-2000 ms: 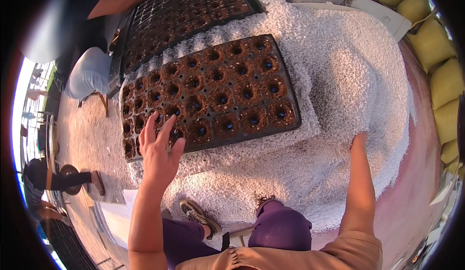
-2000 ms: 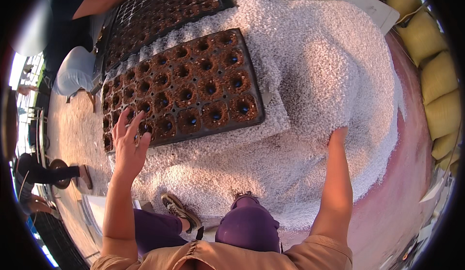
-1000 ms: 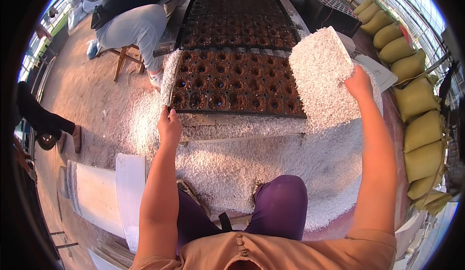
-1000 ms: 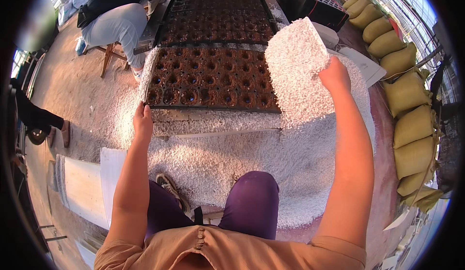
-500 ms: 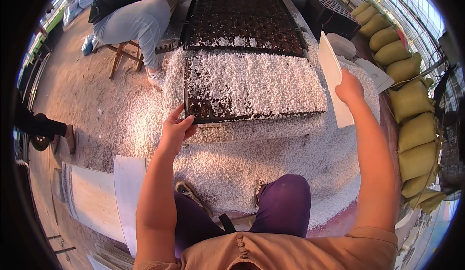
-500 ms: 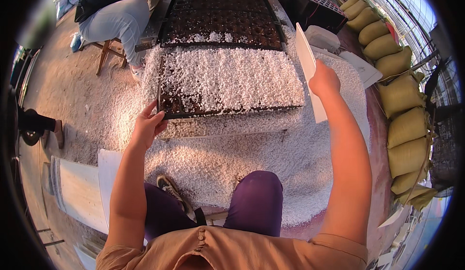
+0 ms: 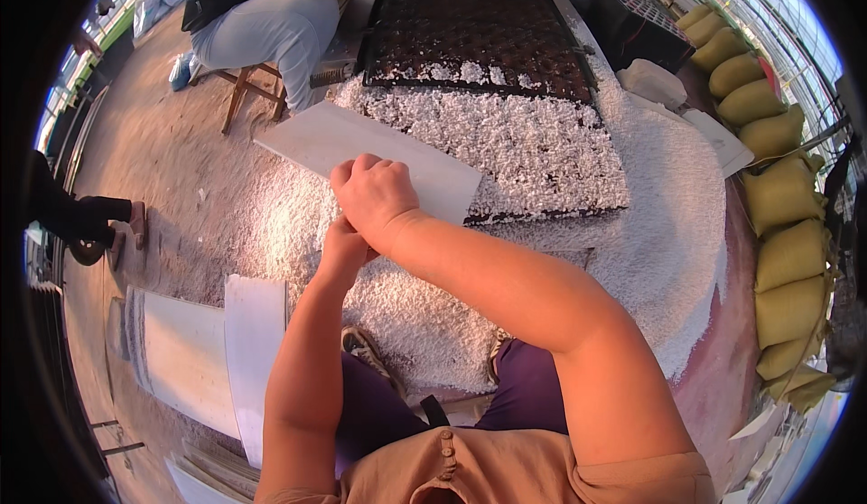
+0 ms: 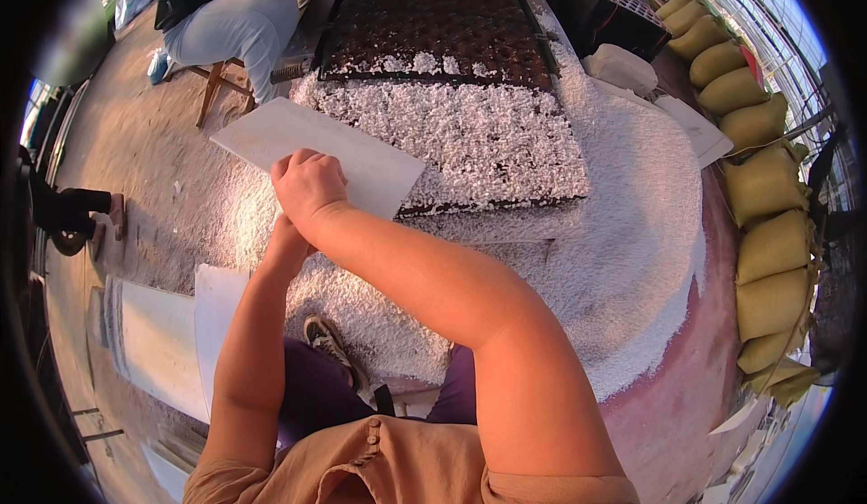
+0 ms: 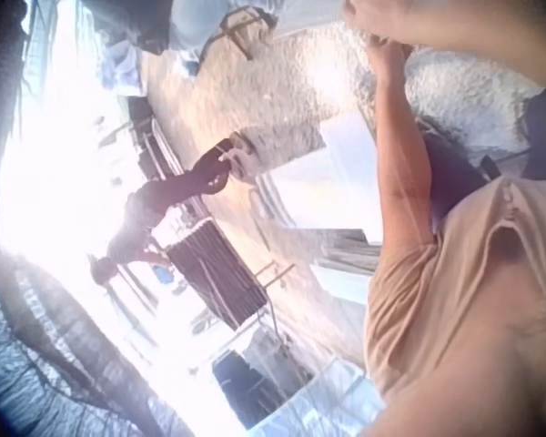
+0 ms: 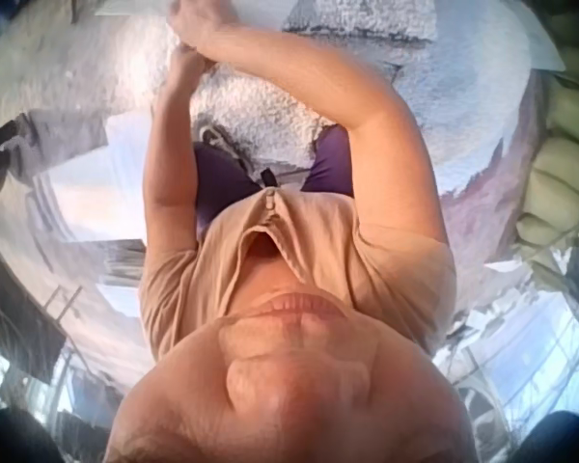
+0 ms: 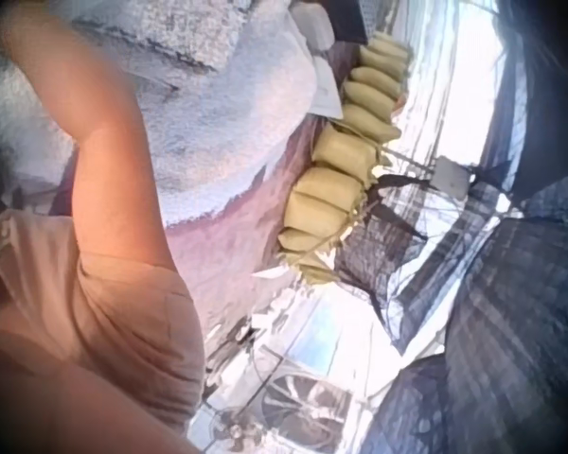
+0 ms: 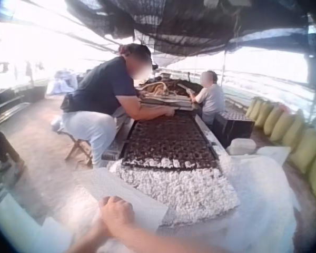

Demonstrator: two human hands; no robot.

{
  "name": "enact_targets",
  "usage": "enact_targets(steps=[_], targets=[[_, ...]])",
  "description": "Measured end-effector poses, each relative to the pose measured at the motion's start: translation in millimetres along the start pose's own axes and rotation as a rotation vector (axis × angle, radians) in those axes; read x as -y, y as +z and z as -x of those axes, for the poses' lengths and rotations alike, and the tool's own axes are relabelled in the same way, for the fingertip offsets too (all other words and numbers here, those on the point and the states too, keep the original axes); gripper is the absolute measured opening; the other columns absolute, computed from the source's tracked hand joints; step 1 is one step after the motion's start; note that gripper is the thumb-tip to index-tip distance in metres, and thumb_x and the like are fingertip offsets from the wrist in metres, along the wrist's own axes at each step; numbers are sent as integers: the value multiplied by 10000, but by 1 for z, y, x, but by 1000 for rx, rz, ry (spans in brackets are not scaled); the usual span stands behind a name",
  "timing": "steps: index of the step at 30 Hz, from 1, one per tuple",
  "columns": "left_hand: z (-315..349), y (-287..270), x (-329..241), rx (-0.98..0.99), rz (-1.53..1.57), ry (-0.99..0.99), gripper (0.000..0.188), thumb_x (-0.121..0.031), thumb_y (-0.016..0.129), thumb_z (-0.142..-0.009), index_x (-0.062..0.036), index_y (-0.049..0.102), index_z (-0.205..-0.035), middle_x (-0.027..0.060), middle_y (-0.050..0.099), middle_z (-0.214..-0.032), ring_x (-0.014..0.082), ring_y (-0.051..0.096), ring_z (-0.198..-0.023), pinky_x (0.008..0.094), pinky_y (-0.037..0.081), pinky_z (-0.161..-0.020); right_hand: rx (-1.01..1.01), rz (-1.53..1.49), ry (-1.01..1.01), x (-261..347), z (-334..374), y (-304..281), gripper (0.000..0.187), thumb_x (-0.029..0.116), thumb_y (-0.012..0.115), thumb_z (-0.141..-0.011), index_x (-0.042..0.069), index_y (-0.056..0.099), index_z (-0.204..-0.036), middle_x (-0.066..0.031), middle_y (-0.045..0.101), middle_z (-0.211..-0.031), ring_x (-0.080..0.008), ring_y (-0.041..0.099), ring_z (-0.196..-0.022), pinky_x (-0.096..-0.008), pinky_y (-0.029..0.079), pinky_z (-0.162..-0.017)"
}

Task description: The person scoops white granular material from a pile and spreads it into black trays using a white rectangular board. They repeatedly fill each tray, level the surface, and stack the filled trays to the side.

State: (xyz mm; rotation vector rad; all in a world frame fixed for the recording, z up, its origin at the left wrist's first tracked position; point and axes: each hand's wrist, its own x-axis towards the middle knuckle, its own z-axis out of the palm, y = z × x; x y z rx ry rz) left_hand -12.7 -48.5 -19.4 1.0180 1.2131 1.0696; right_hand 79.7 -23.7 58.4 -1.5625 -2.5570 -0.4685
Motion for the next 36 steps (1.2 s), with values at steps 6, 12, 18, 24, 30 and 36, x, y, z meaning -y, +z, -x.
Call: enact_targets(steps=[6,12,18,24,30,36], targets=[[-14,-9,32,-110,-134,183,169,-196,495,-847,-53,514,-934,42,526,-837,144,513,-832,310,433,-712,-220,-268,-245,-25,61,-53,255,152,568,-711,33,484,-921,-113,557,-702,-230,571,-534,-345,459,-478],[-37,12,26,-241,210,-129,227,-180,553,-842,20,506,-939,45,568,-832,119,542,-651,239,447,-560,141,-1169,476,-136,17,-2,380,206,651,-720,-39,531,-984,-141,611,-873,-194,604,-769,-308,480,-700],[-40,-30,2,-302,249,-365,165,-174,568,-832,-64,501,-935,16,541,-833,150,547,-726,346,477,-589,90,-1534,693,-195,51,67,427,189,649,-719,-18,503,-1063,-121,586,-972,-183,576,-850,-313,459,-753],[-34,-45,-2,-269,261,-369,118,-178,538,-851,-74,511,-900,24,554,-824,171,554,-723,376,499,-651,-59,-1331,958,-311,151,35,398,157,647,-709,-36,521,-1033,-134,593,-944,-193,584,-826,-308,459,-730],[-36,-23,-36,-229,163,-271,351,-200,501,-870,-51,451,-1184,97,554,-1045,198,570,-851,372,471,-685,-25,-1201,1183,-452,257,-22,438,186,633,-722,-38,510,-1078,-141,593,-957,-218,595,-783,-306,470,-697],[-88,-14,-42,-421,-185,-184,409,-309,561,-823,-26,533,-1117,105,585,-969,166,544,-802,341,437,-672,-294,-1727,1385,-395,241,43,510,260,638,-722,30,482,-1149,-119,542,-1088,-260,541,-937,-378,448,-787]])
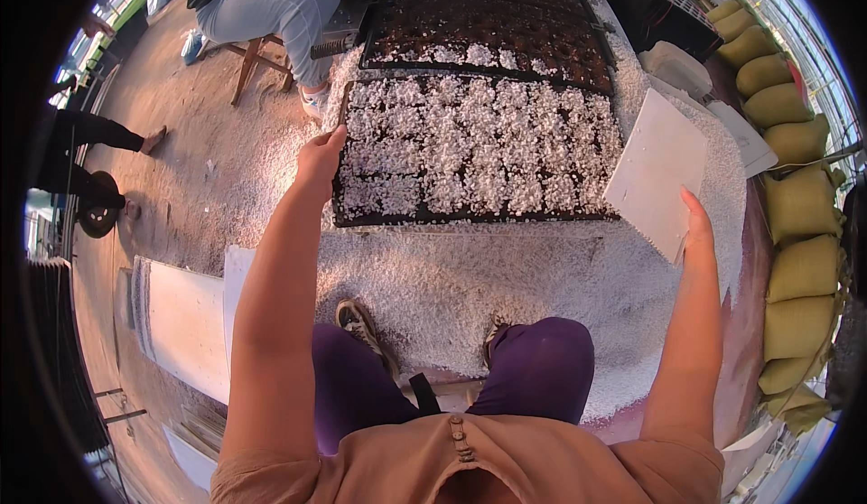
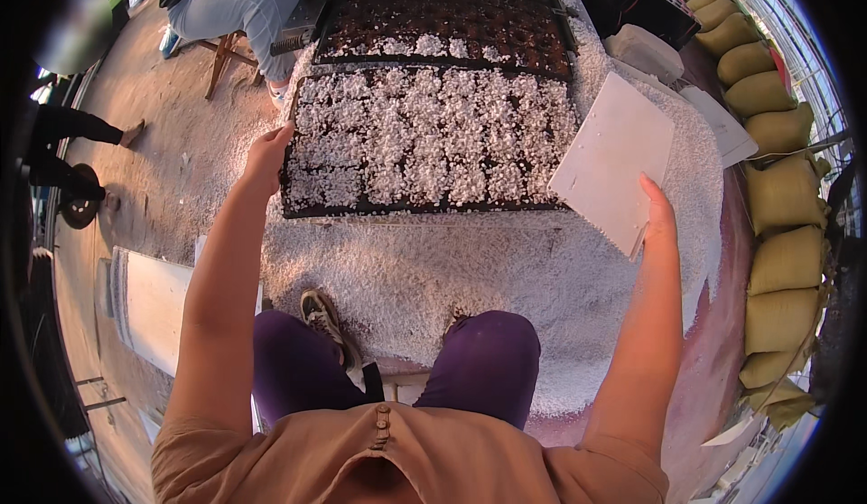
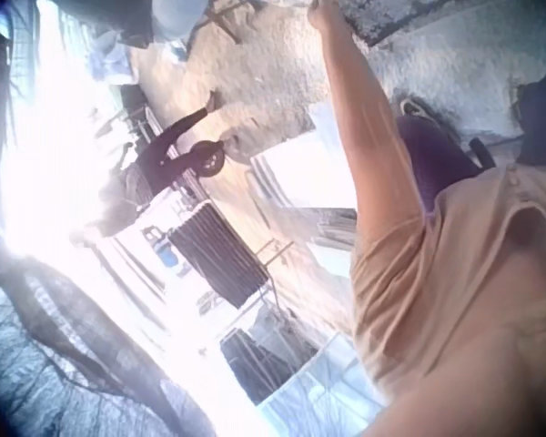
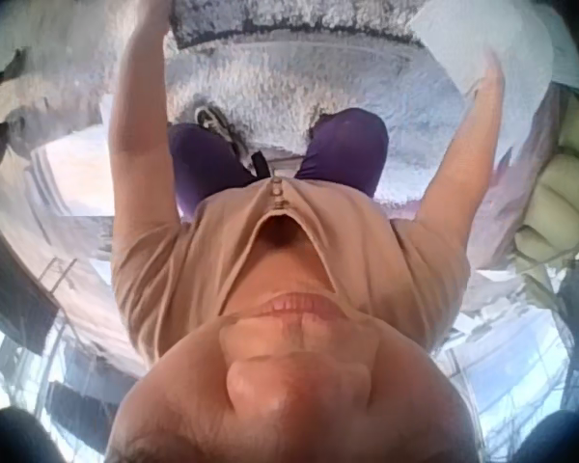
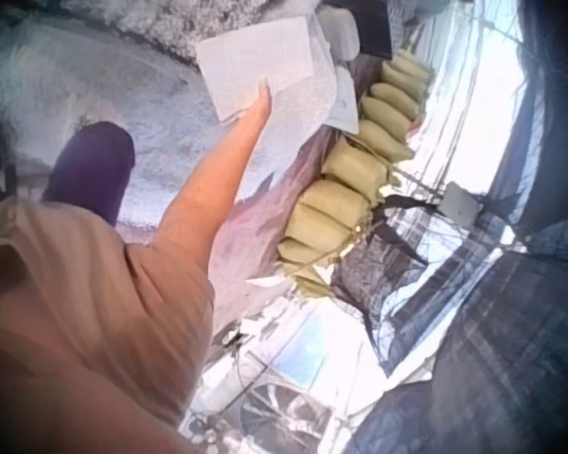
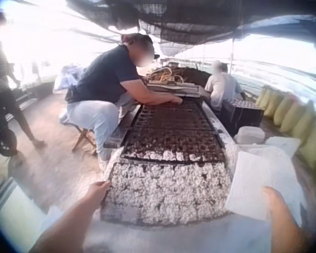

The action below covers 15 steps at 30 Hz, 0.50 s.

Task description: The person scoops white granular material from a pile and spreads it into black trays using a white rectangular board. They repeatedly fill each tray, level the surface, and stack the filled trays to the side.

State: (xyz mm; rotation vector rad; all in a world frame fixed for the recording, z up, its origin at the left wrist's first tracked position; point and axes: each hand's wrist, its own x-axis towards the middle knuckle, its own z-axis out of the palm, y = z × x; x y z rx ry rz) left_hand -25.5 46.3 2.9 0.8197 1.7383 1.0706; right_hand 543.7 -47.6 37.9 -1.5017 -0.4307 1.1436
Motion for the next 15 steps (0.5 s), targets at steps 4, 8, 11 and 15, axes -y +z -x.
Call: enact_targets(steps=[4,8,11,15], targets=[[20,-20,1,43,-168,-139,316,-345,627,-760,-41,572,-826,39,532,-657,143,471,-501,320,363,-421,89,-4,72,-57,2,23,524,244,658,-705,24,478,-1144,-124,539,-1082,-261,543,-930,-377,453,-789],[43,-43,38,-17,-7,-39,284,-307,627,-757,-36,543,-771,35,511,-612,141,444,-456,325,335,-377,133,64,30,-40,45,33,520,199,634,-727,-5,444,-1166,-133,537,-1083,-265,553,-922,-373,465,-793],[103,-94,35,-86,26,-29,266,-265,632,-756,-14,544,-773,43,522,-630,126,460,-525,299,374,-448,287,59,-42,-31,87,61,509,169,605,-753,-14,415,-1188,-137,528,-1093,-265,548,-949,-373,462,-815],[155,-204,100,-270,392,50,171,-158,591,-801,-14,503,-770,34,514,-665,109,486,-590,256,422,-538,510,186,-92,-45,128,162,519,146,600,-755,-21,389,-1200,-142,513,-1109,-258,543,-962,-360,464,-820]])
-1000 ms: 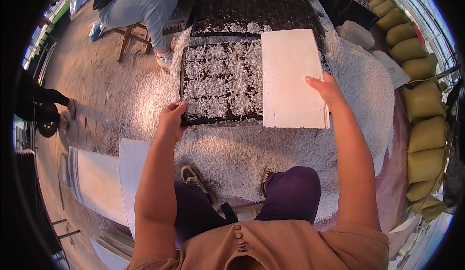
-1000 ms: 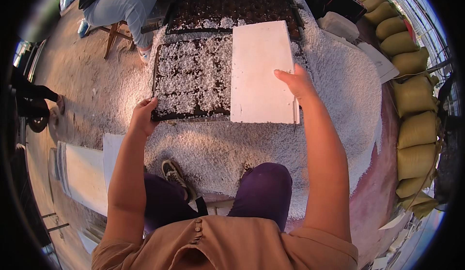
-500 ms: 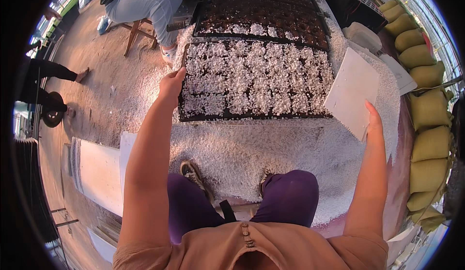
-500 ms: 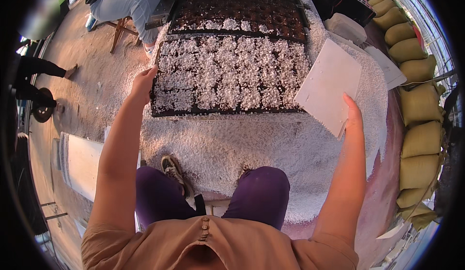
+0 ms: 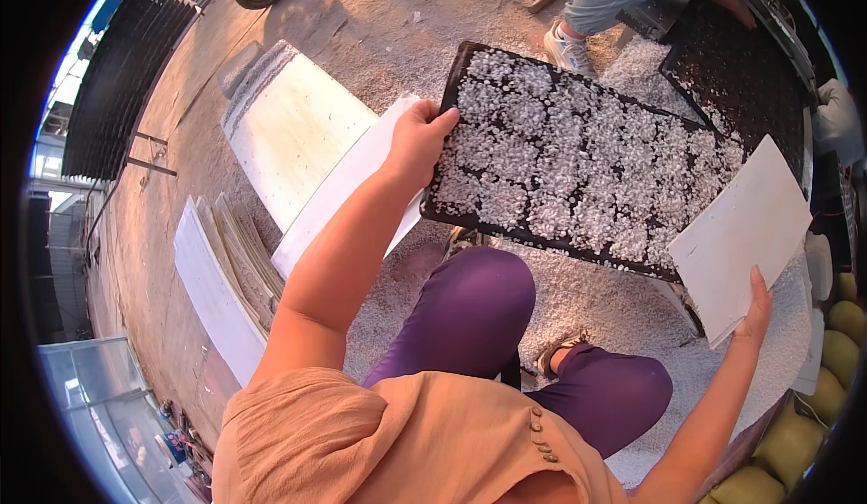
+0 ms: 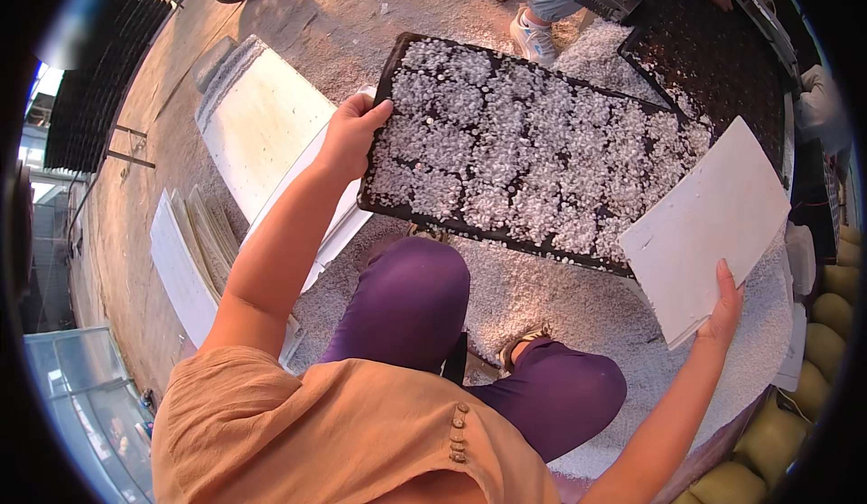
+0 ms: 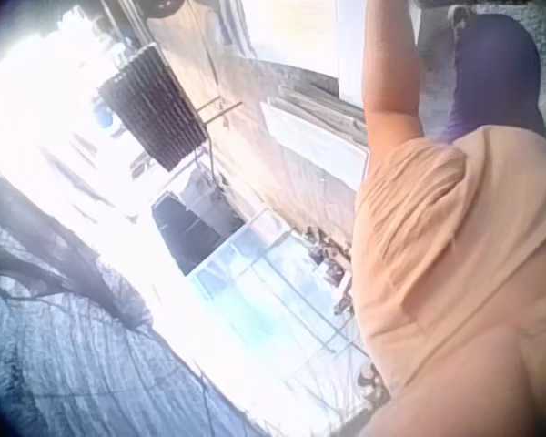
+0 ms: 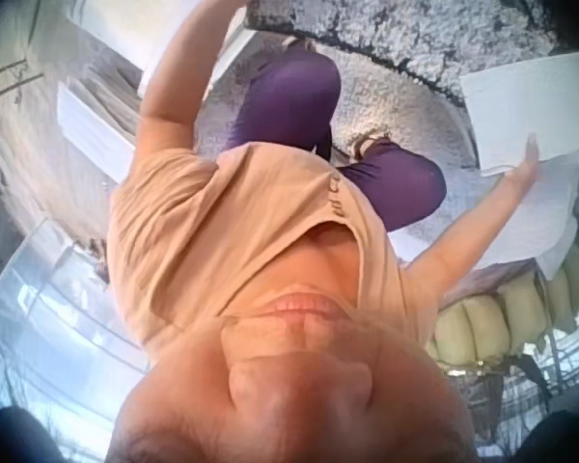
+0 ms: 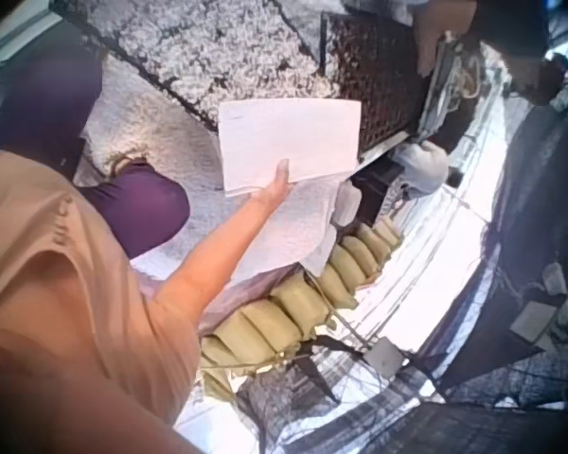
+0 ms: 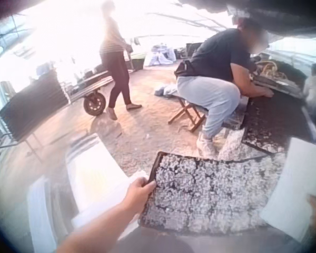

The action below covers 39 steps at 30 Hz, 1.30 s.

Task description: The person scoops white granular material from a pile and spreads it into black trays using a white rectangular board. They repeatedly fill each tray, level the surface, and stack the filled trays to the side.

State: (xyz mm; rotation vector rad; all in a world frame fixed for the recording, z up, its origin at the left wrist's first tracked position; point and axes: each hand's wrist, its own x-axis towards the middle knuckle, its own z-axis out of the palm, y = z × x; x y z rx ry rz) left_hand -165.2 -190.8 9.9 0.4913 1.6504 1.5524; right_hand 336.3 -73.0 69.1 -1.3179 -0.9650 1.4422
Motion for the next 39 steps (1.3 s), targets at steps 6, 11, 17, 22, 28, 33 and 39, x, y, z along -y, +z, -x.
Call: enact_targets(steps=[6,11,17,22,28,33,39], targets=[[86,-205,40,-505,220,38,129,-129,561,-835,-67,482,-754,10,529,-695,101,497,-607,261,441,-562,473,58,115,-62,-29,230,497,76,631,-708,-27,408,-1140,-137,536,-1030,-214,556,-903,-331,473,-789],[158,-324,124,-857,116,64,138,-131,581,-825,-86,478,-745,-24,514,-685,71,442,-595,231,391,-554,687,155,203,-151,-11,371,408,45,654,-688,-5,475,-1051,-97,579,-907,-170,575,-779,-291,479,-699],[194,-377,193,-1034,55,-72,144,-149,601,-811,-79,483,-767,-14,510,-692,81,439,-607,235,384,-565,725,204,274,-227,10,420,389,54,644,-682,-11,480,-1029,-102,581,-892,-169,581,-754,-300,490,-659],[190,-378,219,-925,264,-326,202,-272,614,-802,-112,500,-847,-7,524,-744,118,472,-629,295,407,-557,620,258,346,-213,-6,390,388,87,609,-708,-27,459,-1047,-120,570,-913,-185,581,-759,-309,489,-668],[210,-393,251,-764,265,-595,284,-314,622,-789,-118,489,-947,15,564,-813,147,540,-660,327,471,-554,520,316,76,-94,14,298,412,17,513,-734,-40,401,-1126,-138,533,-1027,-196,542,-895,-305,443,-787],[183,-400,256,-842,512,-486,151,-133,534,-839,-47,509,-961,129,571,-921,284,577,-805,464,485,-713,249,416,-41,-38,32,209,434,-26,458,-704,-30,399,-1134,-143,525,-1053,-220,533,-935,-322,423,-827],[147,-369,229,-960,98,-659,396,-310,631,-748,-4,511,-970,122,545,-1018,255,528,-881,448,424,-769,-101,515,-62,-14,21,61,470,-48,437,-660,-43,402,-1128,-173,532,-1030,-263,542,-929,-335,431,-814]])
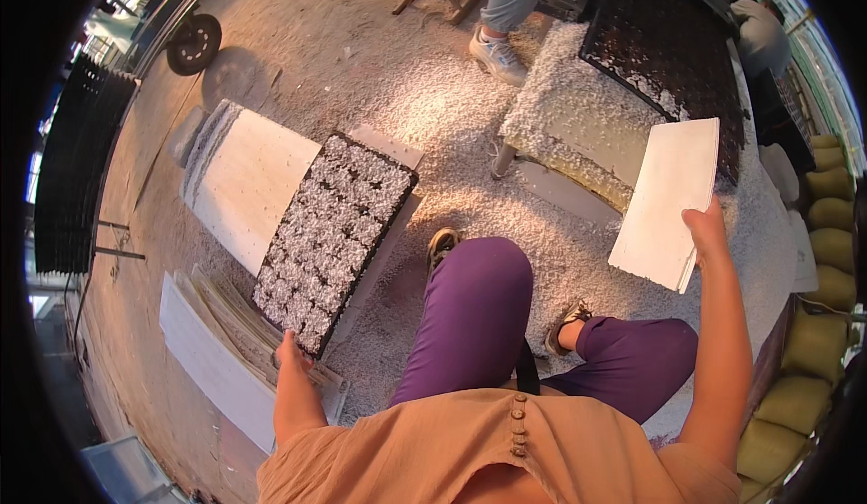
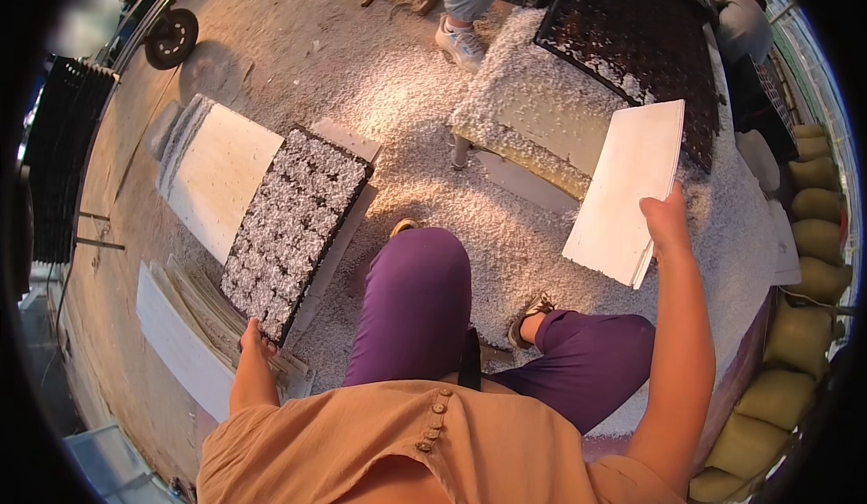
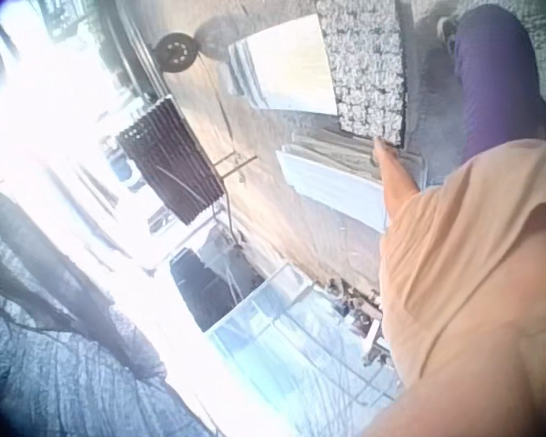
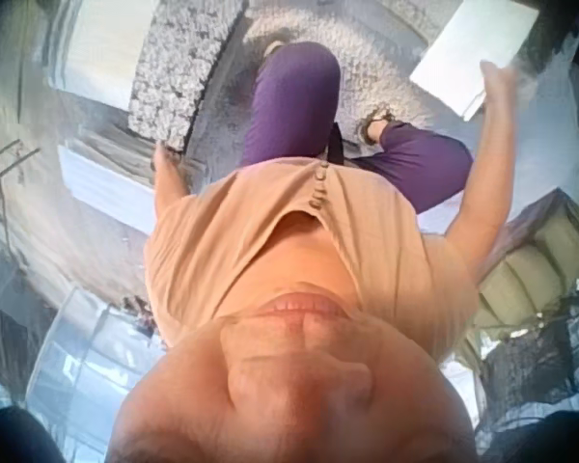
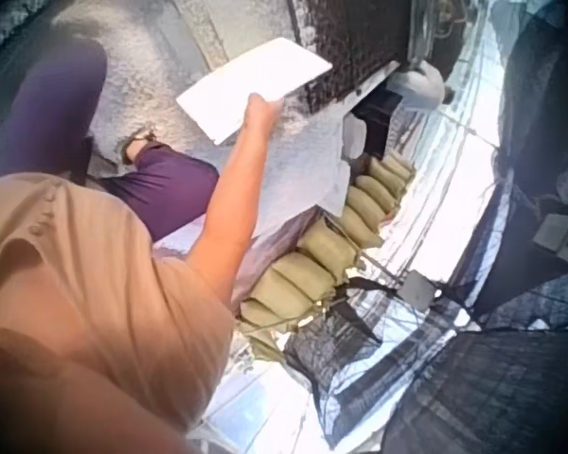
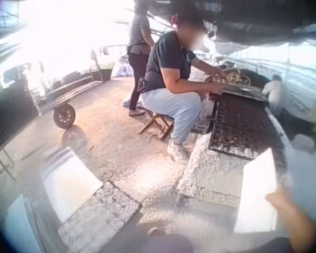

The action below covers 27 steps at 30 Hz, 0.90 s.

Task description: The person scoops white granular material from a pile and spreads it into black trays using a white rectangular board. They repeatedly fill each tray, level the surface, and stack the filled trays to the side.

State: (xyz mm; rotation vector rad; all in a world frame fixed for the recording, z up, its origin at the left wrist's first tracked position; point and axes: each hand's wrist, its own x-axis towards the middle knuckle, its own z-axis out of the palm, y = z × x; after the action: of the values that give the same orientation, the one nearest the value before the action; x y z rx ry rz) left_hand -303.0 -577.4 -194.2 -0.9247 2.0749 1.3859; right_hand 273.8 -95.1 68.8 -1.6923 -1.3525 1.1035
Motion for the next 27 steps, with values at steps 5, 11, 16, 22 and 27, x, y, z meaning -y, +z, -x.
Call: enact_targets(steps=[5,11,16,22,27], targets=[[49,38,-58,-74,-346,526,485,-414,626,-753,35,509,-894,110,550,-816,179,481,-710,320,412,-656,-316,54,72,-66,0,-135,441,-30,471,-658,-40,422,-1096,-164,541,-999,-256,543,-900,-342,432,-795],[219,185,-157,564,-287,1000,367,-196,556,-835,-99,442,-1171,41,454,-1203,155,427,-1079,309,351,-852,-606,-370,86,-201,106,-215,362,67,568,-684,20,489,-1035,-79,558,-941,-191,528,-853,-303,409,-767],[439,328,-133,1272,-351,961,241,-167,494,-878,-87,491,-1105,37,525,-1126,126,517,-963,274,433,-791,-1193,-483,580,-346,234,-142,397,238,631,-720,-24,517,-994,-75,555,-891,-176,522,-727,-293,432,-595],[569,479,-35,1621,-557,329,345,-261,512,-866,-55,441,-1133,87,546,-1065,192,534,-950,330,465,-794,-1430,-359,973,-419,279,-20,492,302,670,-728,-70,544,-1025,-140,601,-965,-222,598,-787,-316,492,-633],[622,568,12,1568,-422,141,444,-323,556,-832,12,391,-1072,111,541,-1003,219,549,-906,332,497,-760,-1413,-630,565,-407,63,-15,524,309,697,-693,-91,512,-978,-131,594,-809,-203,558,-661,-341,464,-564]])
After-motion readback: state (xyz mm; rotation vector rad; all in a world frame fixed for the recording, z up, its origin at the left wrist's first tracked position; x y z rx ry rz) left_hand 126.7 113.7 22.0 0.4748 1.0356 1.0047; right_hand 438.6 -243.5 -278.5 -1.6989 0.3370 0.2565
